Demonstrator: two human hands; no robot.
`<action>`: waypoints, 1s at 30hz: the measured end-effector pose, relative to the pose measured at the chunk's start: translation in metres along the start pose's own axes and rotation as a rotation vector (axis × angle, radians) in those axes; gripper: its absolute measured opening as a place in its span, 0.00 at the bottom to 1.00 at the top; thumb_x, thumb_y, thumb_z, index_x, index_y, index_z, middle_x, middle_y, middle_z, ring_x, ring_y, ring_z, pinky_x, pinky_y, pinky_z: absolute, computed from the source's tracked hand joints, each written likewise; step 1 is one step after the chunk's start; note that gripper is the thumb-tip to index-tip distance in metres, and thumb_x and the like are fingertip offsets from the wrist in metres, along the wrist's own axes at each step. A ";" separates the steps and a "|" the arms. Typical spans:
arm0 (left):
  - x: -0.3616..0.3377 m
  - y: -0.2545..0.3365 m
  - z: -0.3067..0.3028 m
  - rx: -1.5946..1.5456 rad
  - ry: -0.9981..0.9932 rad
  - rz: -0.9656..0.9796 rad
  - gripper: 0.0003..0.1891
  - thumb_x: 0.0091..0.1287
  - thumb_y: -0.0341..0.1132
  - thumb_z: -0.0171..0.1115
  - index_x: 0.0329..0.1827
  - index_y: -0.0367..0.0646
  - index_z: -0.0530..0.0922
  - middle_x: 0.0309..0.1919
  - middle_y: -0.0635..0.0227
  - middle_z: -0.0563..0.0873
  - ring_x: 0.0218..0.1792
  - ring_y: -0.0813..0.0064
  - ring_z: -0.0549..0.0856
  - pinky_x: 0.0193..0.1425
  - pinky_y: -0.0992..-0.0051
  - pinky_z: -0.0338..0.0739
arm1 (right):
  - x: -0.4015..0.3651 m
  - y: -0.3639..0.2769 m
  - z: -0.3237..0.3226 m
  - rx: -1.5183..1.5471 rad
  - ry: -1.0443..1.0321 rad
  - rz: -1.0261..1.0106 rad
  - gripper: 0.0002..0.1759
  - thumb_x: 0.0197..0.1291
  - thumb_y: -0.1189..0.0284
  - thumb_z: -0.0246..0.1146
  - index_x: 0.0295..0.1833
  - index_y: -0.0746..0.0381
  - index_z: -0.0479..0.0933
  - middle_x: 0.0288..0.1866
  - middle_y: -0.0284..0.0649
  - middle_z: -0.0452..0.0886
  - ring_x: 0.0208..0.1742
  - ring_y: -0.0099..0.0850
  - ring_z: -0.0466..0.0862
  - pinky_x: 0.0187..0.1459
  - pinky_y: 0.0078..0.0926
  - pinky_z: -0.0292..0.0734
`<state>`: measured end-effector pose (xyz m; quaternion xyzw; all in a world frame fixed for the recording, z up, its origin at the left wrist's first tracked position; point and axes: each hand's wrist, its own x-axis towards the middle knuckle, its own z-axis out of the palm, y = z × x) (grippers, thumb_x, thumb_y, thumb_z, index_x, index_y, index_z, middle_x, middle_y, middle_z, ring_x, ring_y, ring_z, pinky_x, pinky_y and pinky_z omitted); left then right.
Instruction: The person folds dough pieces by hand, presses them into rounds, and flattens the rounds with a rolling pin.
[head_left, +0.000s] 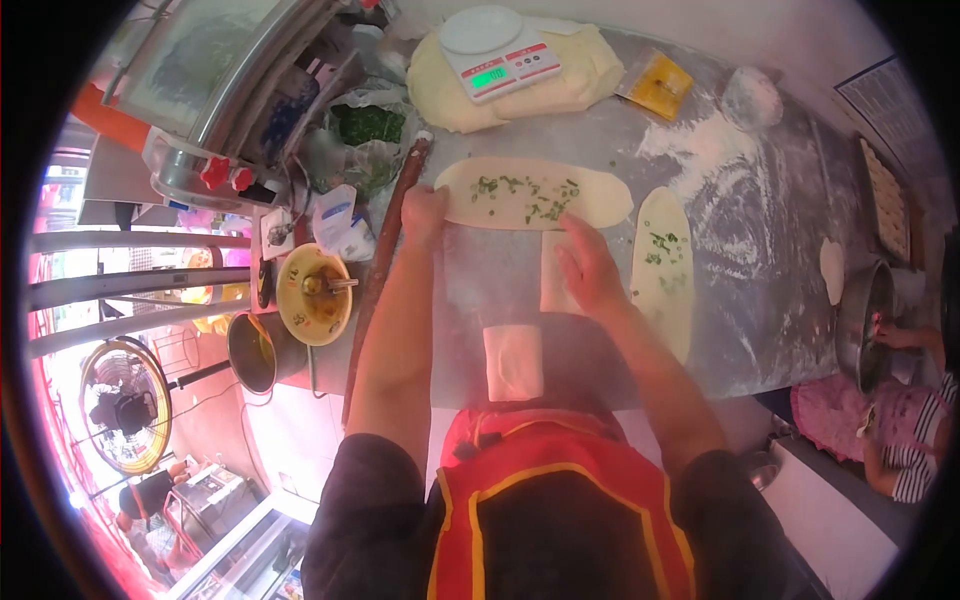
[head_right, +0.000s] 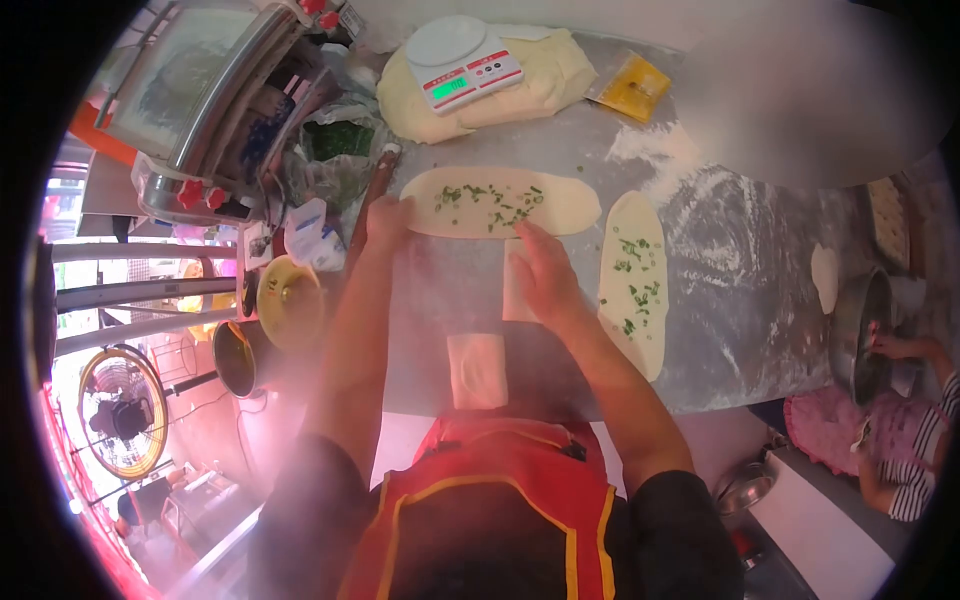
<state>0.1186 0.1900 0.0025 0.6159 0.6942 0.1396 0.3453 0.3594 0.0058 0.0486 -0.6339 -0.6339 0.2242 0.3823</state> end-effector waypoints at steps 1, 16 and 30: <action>-0.001 0.004 0.003 0.049 0.056 0.079 0.14 0.62 0.40 0.60 0.40 0.35 0.80 0.39 0.48 0.83 0.37 0.52 0.83 0.44 0.59 0.77 | -0.001 0.001 -0.001 -0.001 -0.014 0.000 0.24 0.64 0.73 0.58 0.65 0.64 0.69 0.65 0.51 0.72 0.66 0.48 0.71 0.66 0.39 0.67; -0.039 0.061 0.073 0.000 0.138 0.461 0.13 0.61 0.39 0.65 0.43 0.40 0.78 0.45 0.52 0.80 0.46 0.51 0.81 0.50 0.60 0.76 | 0.055 0.017 0.017 -0.234 -0.223 -0.235 0.27 0.61 0.69 0.62 0.64 0.69 0.69 0.69 0.53 0.67 0.68 0.49 0.68 0.69 0.46 0.60; -0.028 0.069 0.040 0.065 -0.045 0.035 0.17 0.57 0.43 0.69 0.38 0.39 0.77 0.35 0.53 0.84 0.42 0.54 0.84 0.42 0.60 0.78 | 0.091 0.018 0.052 0.201 -0.173 0.079 0.21 0.66 0.64 0.55 0.56 0.70 0.74 0.54 0.58 0.77 0.57 0.52 0.76 0.60 0.44 0.69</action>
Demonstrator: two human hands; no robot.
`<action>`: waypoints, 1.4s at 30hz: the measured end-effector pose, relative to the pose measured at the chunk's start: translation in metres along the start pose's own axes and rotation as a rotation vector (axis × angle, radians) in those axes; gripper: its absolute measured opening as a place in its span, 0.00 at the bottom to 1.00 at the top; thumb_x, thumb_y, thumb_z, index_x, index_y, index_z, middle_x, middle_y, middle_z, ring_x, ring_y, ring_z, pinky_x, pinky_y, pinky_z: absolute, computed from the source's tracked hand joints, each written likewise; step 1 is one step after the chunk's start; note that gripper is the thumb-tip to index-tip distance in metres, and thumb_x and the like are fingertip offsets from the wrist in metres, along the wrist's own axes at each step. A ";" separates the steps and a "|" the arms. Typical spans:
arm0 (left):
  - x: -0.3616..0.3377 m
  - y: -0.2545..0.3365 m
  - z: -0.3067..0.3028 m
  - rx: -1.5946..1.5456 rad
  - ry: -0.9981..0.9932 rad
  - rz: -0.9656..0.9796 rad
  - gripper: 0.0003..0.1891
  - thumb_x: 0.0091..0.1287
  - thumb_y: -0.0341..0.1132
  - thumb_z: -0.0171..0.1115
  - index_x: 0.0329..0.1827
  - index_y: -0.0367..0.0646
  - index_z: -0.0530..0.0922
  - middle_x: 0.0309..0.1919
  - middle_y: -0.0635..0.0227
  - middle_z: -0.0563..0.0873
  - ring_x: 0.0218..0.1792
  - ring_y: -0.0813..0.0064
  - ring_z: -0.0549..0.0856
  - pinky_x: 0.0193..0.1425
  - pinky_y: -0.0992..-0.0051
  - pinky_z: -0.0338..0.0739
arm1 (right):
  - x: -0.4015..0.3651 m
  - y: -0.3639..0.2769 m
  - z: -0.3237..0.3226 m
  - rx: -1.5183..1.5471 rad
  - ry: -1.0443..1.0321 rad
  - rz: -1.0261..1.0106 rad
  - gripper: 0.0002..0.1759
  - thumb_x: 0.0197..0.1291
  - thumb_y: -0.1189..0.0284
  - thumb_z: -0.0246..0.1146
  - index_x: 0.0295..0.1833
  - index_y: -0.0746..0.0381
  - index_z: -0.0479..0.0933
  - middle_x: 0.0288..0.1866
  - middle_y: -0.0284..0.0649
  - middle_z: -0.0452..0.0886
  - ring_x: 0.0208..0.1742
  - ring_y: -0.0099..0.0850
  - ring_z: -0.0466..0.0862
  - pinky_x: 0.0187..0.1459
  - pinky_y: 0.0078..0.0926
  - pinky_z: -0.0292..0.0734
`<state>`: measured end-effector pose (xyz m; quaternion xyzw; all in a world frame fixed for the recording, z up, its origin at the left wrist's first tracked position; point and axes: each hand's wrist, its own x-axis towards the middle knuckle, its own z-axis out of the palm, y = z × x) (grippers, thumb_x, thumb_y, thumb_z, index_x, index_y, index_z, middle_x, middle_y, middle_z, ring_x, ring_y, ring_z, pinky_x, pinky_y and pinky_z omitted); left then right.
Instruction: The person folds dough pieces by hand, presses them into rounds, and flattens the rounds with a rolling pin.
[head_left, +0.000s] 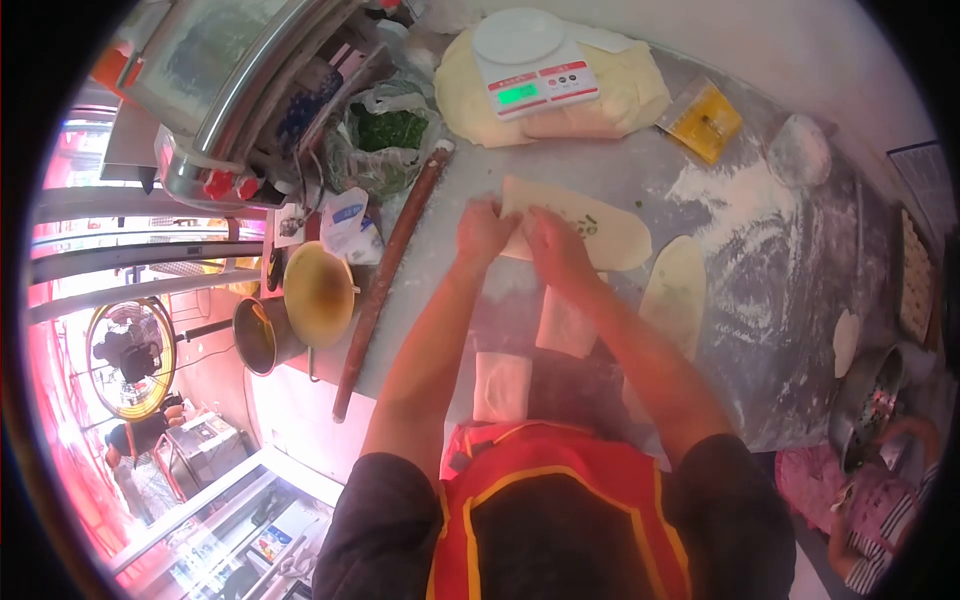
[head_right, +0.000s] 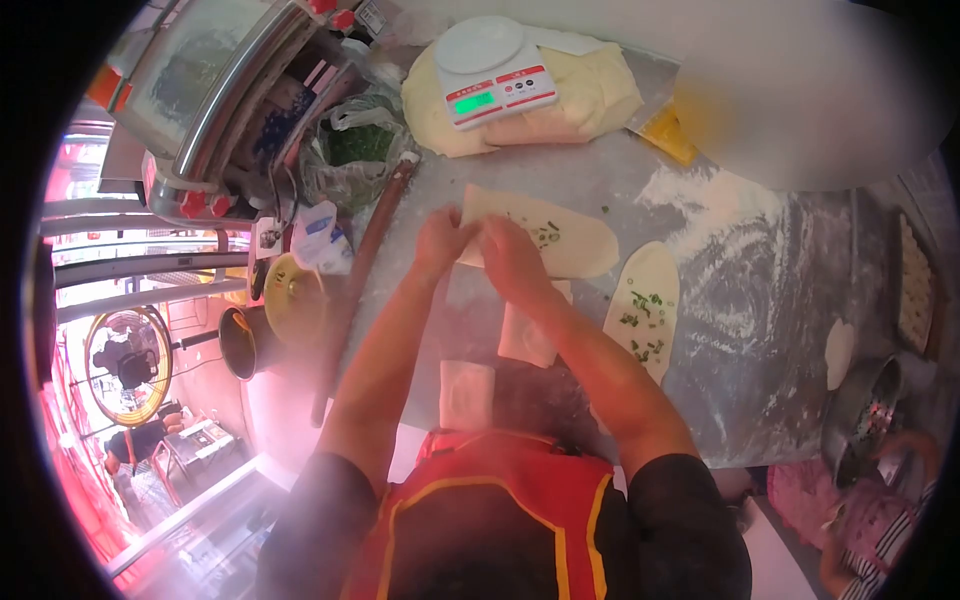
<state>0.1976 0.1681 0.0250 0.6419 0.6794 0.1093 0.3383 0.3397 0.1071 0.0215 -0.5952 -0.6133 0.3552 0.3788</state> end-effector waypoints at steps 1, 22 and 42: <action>-0.006 0.007 0.000 -0.033 0.024 0.053 0.17 0.57 0.43 0.68 0.37 0.38 0.77 0.35 0.53 0.83 0.42 0.54 0.84 0.42 0.60 0.78 | 0.001 0.004 0.002 0.091 0.014 0.093 0.20 0.67 0.65 0.53 0.56 0.70 0.74 0.51 0.58 0.78 0.54 0.52 0.78 0.57 0.43 0.72; -0.034 0.027 0.063 0.155 0.226 0.554 0.20 0.62 0.34 0.63 0.58 0.46 0.77 0.56 0.61 0.78 0.56 0.56 0.77 0.58 0.63 0.76 | -0.011 0.012 -0.056 -0.002 0.146 0.321 0.25 0.61 0.73 0.60 0.65 0.65 0.68 0.49 0.53 0.81 0.49 0.50 0.82 0.51 0.40 0.76; -0.035 0.032 0.052 -0.338 0.198 0.377 0.16 0.67 0.30 0.52 0.55 0.42 0.80 0.53 0.54 0.82 0.56 0.54 0.79 0.59 0.63 0.74 | 0.012 0.006 -0.081 0.569 -0.027 0.519 0.16 0.60 0.71 0.64 0.48 0.71 0.74 0.43 0.44 0.82 0.39 0.28 0.84 0.40 0.21 0.80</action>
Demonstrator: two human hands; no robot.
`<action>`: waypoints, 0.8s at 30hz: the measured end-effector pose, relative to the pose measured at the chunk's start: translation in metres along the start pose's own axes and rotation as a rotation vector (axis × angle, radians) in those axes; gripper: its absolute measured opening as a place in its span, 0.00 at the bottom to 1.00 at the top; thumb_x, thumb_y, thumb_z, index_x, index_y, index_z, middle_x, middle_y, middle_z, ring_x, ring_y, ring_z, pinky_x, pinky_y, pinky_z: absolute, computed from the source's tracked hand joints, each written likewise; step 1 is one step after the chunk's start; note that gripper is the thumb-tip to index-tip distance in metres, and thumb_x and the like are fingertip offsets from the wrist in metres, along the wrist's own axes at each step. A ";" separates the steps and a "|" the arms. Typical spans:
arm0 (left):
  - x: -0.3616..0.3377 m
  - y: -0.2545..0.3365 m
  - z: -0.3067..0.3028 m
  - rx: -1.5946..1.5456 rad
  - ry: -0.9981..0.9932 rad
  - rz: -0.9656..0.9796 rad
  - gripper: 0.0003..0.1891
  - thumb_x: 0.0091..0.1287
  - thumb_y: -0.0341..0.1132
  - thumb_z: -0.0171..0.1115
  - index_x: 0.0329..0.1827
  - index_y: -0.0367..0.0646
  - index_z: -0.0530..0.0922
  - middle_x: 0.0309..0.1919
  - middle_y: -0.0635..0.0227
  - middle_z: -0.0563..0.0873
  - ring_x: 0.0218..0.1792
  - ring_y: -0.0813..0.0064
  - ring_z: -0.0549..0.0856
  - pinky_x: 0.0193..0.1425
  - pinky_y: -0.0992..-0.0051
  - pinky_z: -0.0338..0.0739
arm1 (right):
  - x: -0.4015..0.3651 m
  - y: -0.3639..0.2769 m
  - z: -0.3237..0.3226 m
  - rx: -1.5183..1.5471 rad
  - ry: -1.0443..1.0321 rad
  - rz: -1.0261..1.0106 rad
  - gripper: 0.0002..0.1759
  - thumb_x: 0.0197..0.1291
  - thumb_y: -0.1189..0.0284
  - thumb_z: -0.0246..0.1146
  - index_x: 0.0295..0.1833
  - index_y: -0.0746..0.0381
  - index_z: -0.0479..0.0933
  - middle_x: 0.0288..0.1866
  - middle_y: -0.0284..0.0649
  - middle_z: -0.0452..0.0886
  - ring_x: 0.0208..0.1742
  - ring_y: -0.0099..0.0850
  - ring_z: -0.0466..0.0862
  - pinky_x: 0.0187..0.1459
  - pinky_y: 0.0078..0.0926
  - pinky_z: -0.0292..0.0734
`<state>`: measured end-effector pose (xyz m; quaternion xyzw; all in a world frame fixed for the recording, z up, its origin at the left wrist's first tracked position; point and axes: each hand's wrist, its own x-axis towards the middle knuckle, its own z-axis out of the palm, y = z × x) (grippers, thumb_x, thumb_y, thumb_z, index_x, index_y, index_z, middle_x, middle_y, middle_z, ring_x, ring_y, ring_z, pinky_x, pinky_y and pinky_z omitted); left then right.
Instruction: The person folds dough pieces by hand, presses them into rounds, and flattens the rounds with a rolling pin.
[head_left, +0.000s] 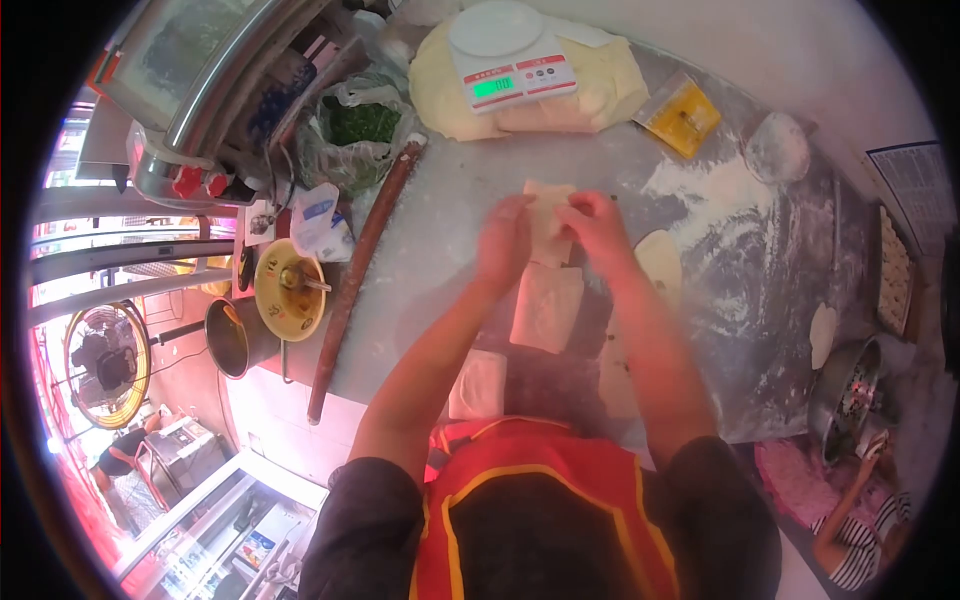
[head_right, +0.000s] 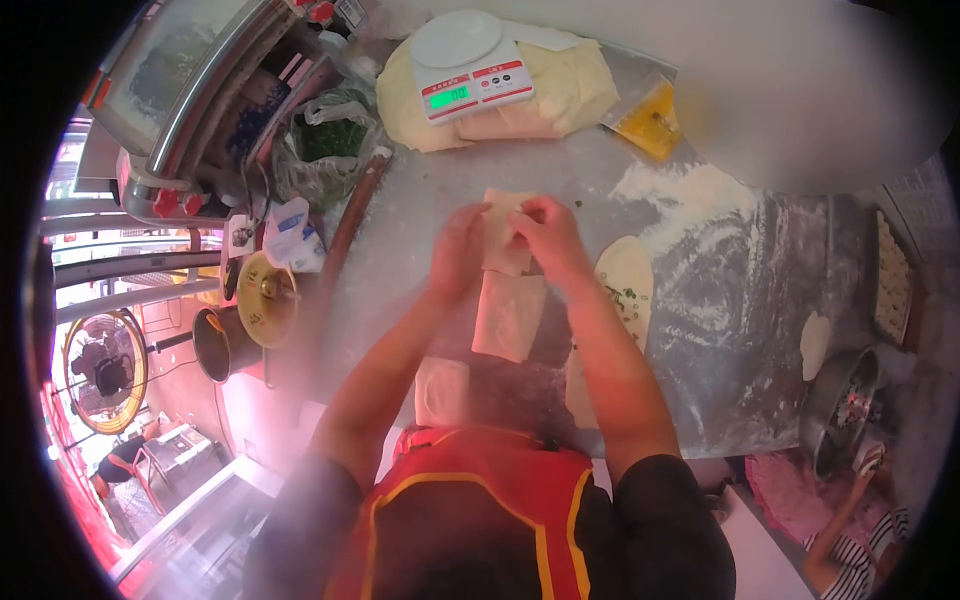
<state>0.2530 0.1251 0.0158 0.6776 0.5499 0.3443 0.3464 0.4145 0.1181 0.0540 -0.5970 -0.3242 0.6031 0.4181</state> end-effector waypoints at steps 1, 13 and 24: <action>0.000 0.005 -0.008 -0.004 0.033 -0.098 0.16 0.66 0.29 0.53 0.55 0.41 0.79 0.52 0.54 0.82 0.55 0.54 0.80 0.60 0.63 0.74 | 0.008 0.013 0.013 0.035 0.009 -0.001 0.17 0.61 0.71 0.63 0.50 0.72 0.74 0.43 0.45 0.82 0.40 0.29 0.84 0.42 0.20 0.80; -0.014 -0.022 -0.018 0.278 -0.040 0.304 0.13 0.64 0.31 0.60 0.50 0.38 0.80 0.52 0.57 0.82 0.55 0.54 0.78 0.61 0.62 0.73 | 0.028 0.030 -0.065 -0.884 0.461 -0.554 0.07 0.56 0.77 0.64 0.41 0.64 0.77 0.38 0.45 0.80 0.44 0.46 0.79 0.47 0.38 0.74; 0.078 -0.064 -0.052 0.517 0.086 -0.043 0.05 0.60 0.31 0.63 0.38 0.42 0.78 0.41 0.56 0.81 0.47 0.52 0.79 0.52 0.59 0.73 | -0.025 0.016 -0.099 -0.803 0.363 -0.417 0.03 0.56 0.80 0.61 0.36 0.63 0.74 0.36 0.48 0.78 0.41 0.48 0.78 0.43 0.41 0.73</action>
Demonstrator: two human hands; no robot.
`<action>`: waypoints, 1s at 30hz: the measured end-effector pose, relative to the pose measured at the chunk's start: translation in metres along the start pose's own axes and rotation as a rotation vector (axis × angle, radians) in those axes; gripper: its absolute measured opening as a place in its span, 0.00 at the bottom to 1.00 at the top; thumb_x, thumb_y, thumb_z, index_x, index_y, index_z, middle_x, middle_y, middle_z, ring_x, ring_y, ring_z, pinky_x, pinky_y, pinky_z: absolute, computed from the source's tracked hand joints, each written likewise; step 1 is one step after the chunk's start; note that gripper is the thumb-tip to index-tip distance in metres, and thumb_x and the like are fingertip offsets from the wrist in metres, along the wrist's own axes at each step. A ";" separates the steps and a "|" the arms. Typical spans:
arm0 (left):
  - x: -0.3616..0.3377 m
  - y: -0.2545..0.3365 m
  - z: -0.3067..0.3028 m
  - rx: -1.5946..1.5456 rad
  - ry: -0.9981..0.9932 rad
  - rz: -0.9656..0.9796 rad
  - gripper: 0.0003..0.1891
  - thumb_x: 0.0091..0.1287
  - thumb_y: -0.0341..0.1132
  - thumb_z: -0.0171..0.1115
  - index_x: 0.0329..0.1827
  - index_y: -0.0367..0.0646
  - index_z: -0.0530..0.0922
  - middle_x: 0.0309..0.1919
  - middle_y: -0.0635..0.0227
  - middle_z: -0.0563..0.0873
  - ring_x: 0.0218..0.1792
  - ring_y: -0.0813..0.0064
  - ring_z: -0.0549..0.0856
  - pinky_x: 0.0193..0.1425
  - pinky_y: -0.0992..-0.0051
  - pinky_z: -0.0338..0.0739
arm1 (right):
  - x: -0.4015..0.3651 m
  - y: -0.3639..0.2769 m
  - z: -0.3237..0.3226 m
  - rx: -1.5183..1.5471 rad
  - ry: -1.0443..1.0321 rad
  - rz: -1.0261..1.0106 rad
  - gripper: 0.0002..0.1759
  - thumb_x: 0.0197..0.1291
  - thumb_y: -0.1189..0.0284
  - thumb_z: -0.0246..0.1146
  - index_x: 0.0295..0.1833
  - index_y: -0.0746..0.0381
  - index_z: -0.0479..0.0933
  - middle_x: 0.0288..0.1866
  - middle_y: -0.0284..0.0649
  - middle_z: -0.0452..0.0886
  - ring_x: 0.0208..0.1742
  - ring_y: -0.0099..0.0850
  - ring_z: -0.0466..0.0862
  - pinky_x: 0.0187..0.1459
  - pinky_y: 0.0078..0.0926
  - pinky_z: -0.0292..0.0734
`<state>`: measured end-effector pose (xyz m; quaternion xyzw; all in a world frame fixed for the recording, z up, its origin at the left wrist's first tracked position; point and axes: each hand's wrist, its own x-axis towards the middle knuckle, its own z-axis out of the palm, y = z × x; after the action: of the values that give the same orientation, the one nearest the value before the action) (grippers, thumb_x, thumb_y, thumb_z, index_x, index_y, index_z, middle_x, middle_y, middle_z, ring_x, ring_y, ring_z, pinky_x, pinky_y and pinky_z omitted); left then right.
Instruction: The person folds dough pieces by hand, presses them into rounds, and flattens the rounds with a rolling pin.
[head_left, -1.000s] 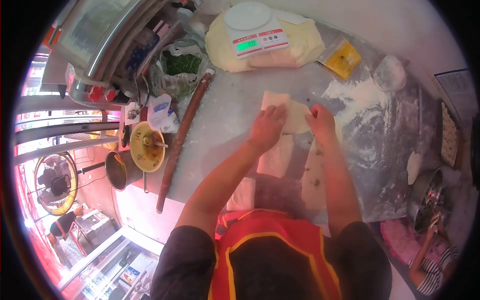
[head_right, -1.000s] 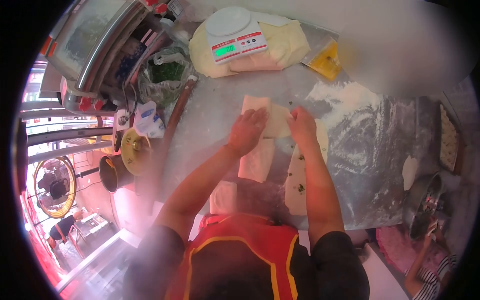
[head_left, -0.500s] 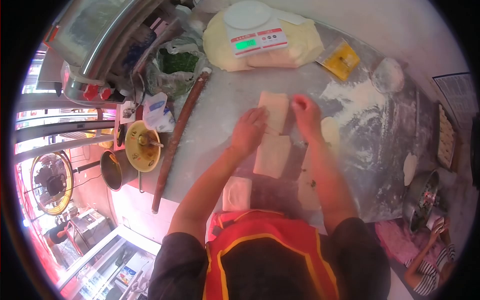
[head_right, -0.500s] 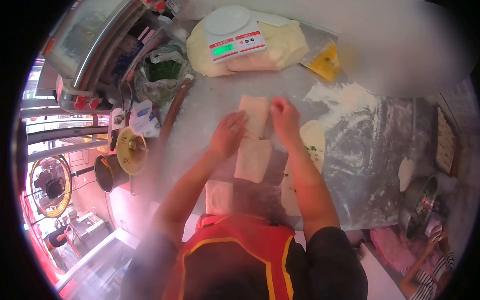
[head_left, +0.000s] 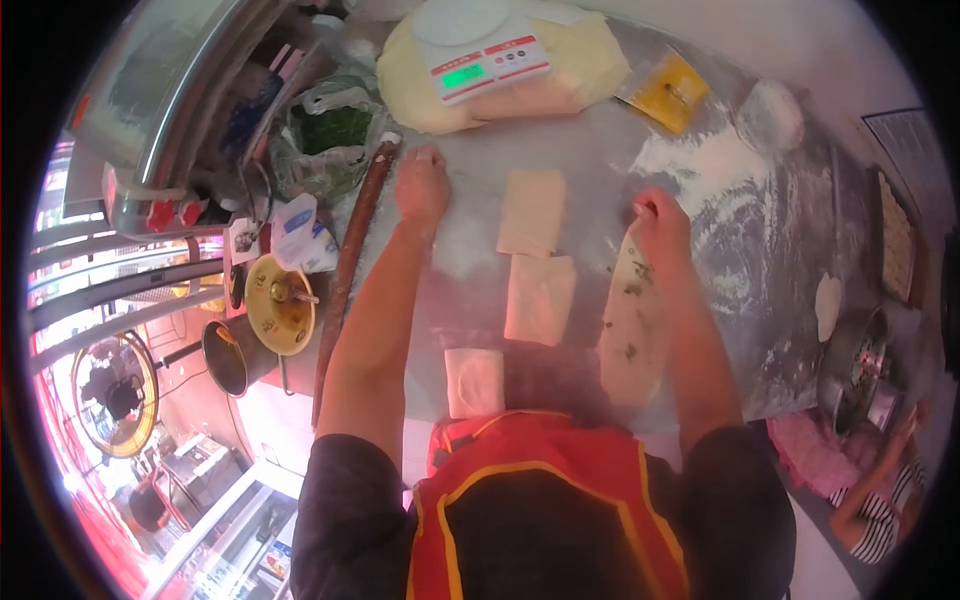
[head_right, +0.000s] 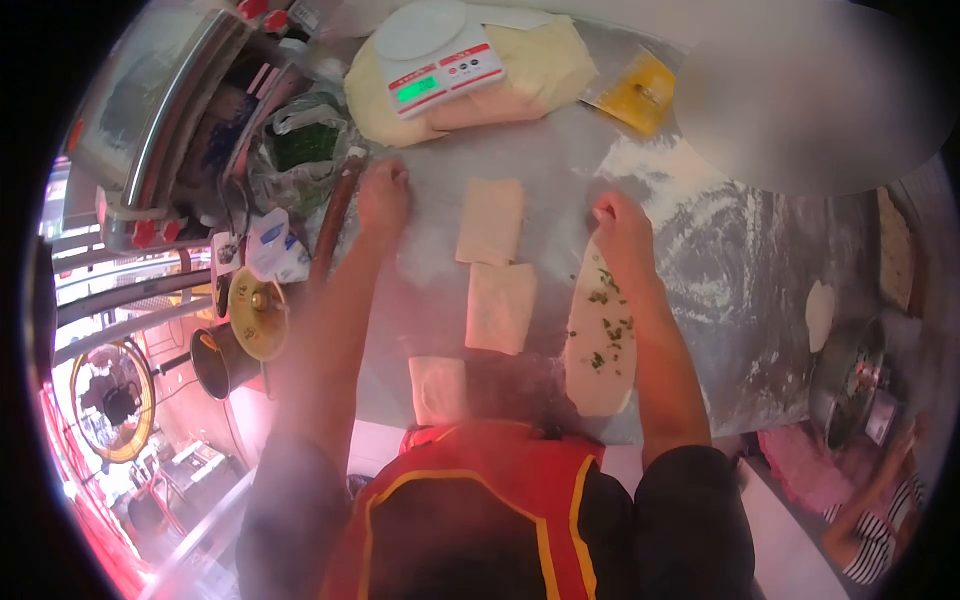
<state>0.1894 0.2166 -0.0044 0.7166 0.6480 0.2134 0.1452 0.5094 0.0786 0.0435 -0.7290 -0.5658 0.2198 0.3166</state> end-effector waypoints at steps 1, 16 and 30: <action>0.001 -0.001 0.003 0.021 -0.005 -0.005 0.05 0.61 0.31 0.62 0.37 0.42 0.78 0.40 0.57 0.81 0.46 0.53 0.79 0.52 0.59 0.73 | -0.012 0.001 -0.011 0.016 0.011 0.017 0.04 0.56 0.80 0.61 0.37 0.63 0.75 0.36 0.48 0.78 0.41 0.48 0.78 0.43 0.41 0.73; -0.152 0.168 0.044 -0.333 -0.443 0.326 0.09 0.64 0.32 0.57 0.42 0.40 0.82 0.43 0.57 0.84 0.46 0.52 0.82 0.52 0.61 0.76 | -0.074 0.053 -0.041 0.021 0.141 0.000 0.04 0.55 0.76 0.64 0.37 0.63 0.78 0.34 0.42 0.79 0.37 0.42 0.79 0.42 0.36 0.74; -0.151 0.189 0.059 -0.101 -0.371 0.556 0.08 0.62 0.29 0.57 0.41 0.43 0.82 0.39 0.61 0.83 0.48 0.55 0.79 0.51 0.60 0.76 | -0.095 0.060 -0.060 0.165 0.204 0.083 0.04 0.59 0.76 0.62 0.39 0.63 0.78 0.35 0.43 0.80 0.38 0.41 0.80 0.41 0.35 0.76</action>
<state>0.3716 0.0484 0.0183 0.8843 0.3790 0.1428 0.2323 0.5663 -0.0350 0.0395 -0.7418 -0.4800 0.2032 0.4220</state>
